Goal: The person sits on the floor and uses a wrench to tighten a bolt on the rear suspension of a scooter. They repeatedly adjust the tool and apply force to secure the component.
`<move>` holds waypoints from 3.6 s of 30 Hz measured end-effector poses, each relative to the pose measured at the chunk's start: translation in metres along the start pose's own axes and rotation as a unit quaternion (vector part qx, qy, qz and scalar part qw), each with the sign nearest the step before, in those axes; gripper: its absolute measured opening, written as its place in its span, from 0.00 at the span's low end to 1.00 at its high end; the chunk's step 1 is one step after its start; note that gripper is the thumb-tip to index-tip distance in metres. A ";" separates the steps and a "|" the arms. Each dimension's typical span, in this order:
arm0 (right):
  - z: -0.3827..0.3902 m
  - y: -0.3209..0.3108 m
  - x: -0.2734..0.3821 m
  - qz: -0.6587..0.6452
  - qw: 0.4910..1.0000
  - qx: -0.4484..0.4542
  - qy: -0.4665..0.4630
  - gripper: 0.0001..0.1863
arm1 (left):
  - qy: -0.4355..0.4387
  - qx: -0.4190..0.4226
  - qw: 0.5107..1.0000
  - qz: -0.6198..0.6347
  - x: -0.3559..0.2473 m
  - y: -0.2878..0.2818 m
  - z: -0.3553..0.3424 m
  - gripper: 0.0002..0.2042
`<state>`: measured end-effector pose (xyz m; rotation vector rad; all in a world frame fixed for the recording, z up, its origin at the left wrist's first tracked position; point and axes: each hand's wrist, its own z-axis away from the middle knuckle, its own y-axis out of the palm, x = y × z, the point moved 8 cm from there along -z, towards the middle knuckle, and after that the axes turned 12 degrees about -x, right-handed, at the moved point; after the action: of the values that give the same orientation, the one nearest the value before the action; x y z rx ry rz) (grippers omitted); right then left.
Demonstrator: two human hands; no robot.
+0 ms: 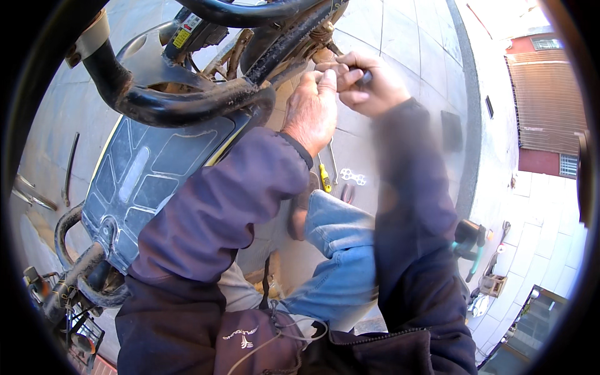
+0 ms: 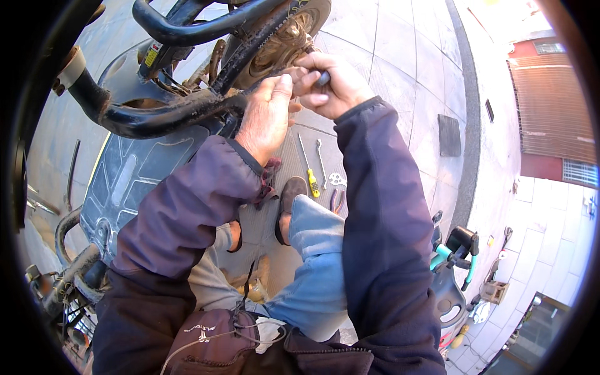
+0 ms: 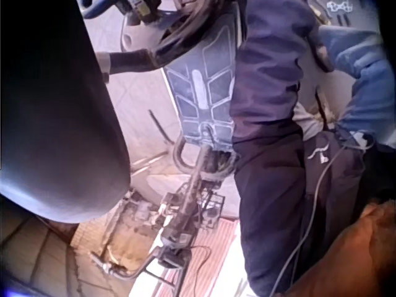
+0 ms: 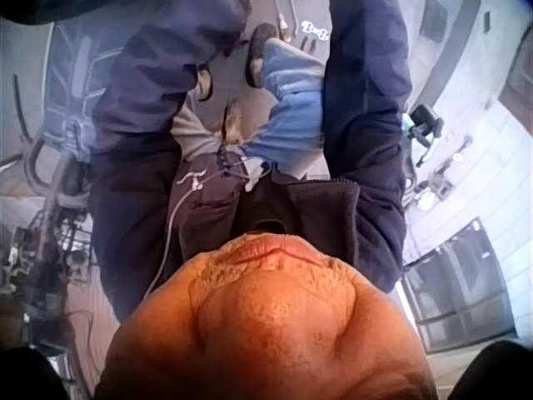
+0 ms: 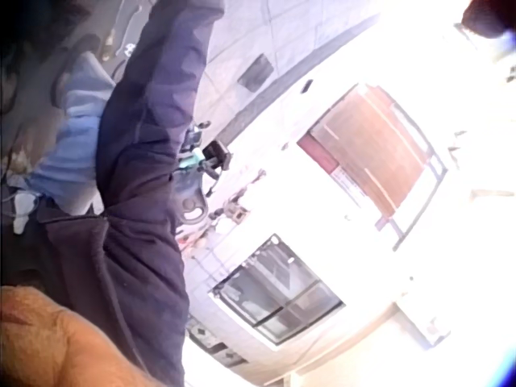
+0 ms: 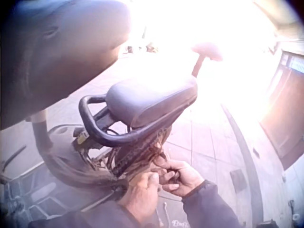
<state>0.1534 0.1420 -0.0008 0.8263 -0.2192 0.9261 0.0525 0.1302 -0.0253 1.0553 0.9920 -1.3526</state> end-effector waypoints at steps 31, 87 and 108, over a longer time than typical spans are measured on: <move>-0.015 0.014 0.009 0.064 0.991 -0.114 0.011 0.04 | 0.243 -0.147 0.951 -0.123 -0.061 -0.023 0.011 0.23; -0.049 -0.008 0.053 0.295 0.943 0.048 -0.148 0.08 | 0.434 -0.101 0.889 -0.104 -0.090 -0.022 0.001 0.17; 0.104 -0.014 -0.047 0.295 0.854 -0.289 -0.315 0.15 | 0.092 0.105 0.978 -0.157 -0.024 -0.013 -0.010 0.19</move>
<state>0.1538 0.0346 0.0389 0.4624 -1.3254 1.0423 0.0402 0.1463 -0.0052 1.2366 1.2107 -1.6668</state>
